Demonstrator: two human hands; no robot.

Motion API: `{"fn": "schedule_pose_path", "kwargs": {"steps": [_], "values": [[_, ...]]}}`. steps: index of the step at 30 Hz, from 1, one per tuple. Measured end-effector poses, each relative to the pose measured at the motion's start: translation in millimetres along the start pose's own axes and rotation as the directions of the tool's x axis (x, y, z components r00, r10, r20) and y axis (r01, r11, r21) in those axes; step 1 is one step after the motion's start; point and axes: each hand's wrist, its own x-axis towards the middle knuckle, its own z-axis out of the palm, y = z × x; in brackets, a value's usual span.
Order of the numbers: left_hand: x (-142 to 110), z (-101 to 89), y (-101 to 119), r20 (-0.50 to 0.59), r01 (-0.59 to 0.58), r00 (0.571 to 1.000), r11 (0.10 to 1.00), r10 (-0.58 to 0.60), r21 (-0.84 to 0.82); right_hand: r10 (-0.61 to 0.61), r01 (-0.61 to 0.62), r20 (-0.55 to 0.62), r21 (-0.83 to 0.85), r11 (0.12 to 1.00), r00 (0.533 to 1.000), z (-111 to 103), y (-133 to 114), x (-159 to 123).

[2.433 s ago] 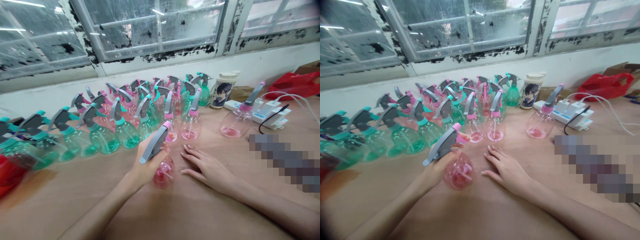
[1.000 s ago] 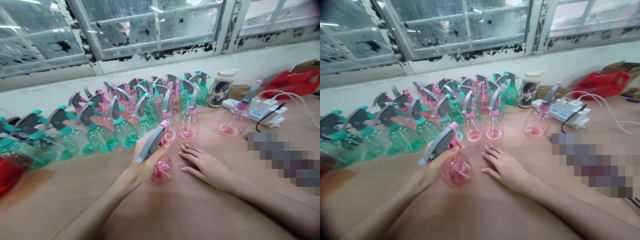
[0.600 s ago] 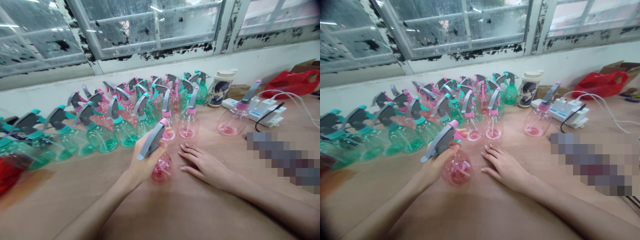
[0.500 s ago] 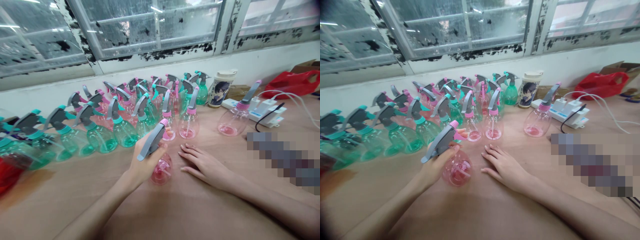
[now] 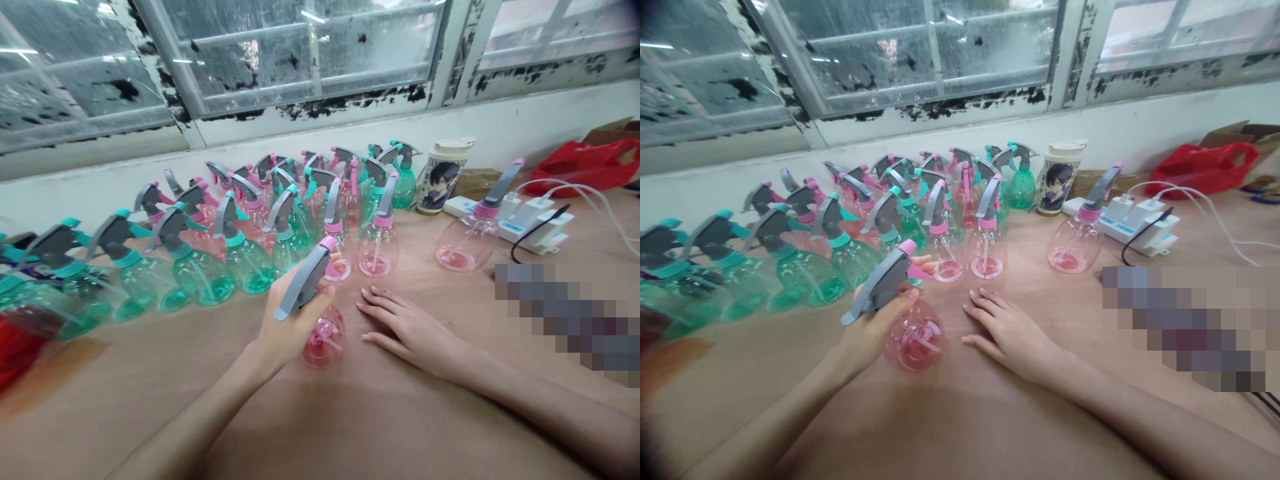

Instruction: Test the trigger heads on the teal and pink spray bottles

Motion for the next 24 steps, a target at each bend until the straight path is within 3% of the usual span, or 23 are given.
{"fn": "schedule_pose_path", "kwargs": {"steps": [17,24], "values": [[3.5,-1.3,-5.4,0.045,0.073,0.997,0.994,-0.07,-0.078,0.002,0.003,0.059,-0.076,0.997,0.998,-3.7,-2.2,2.2],[3.2,-1.7,-4.2,0.089,0.05,0.995,0.995,-0.043,-0.085,0.0,0.002,0.041,-0.041,0.999,0.999,-2.3,-1.0,1.5]]}}
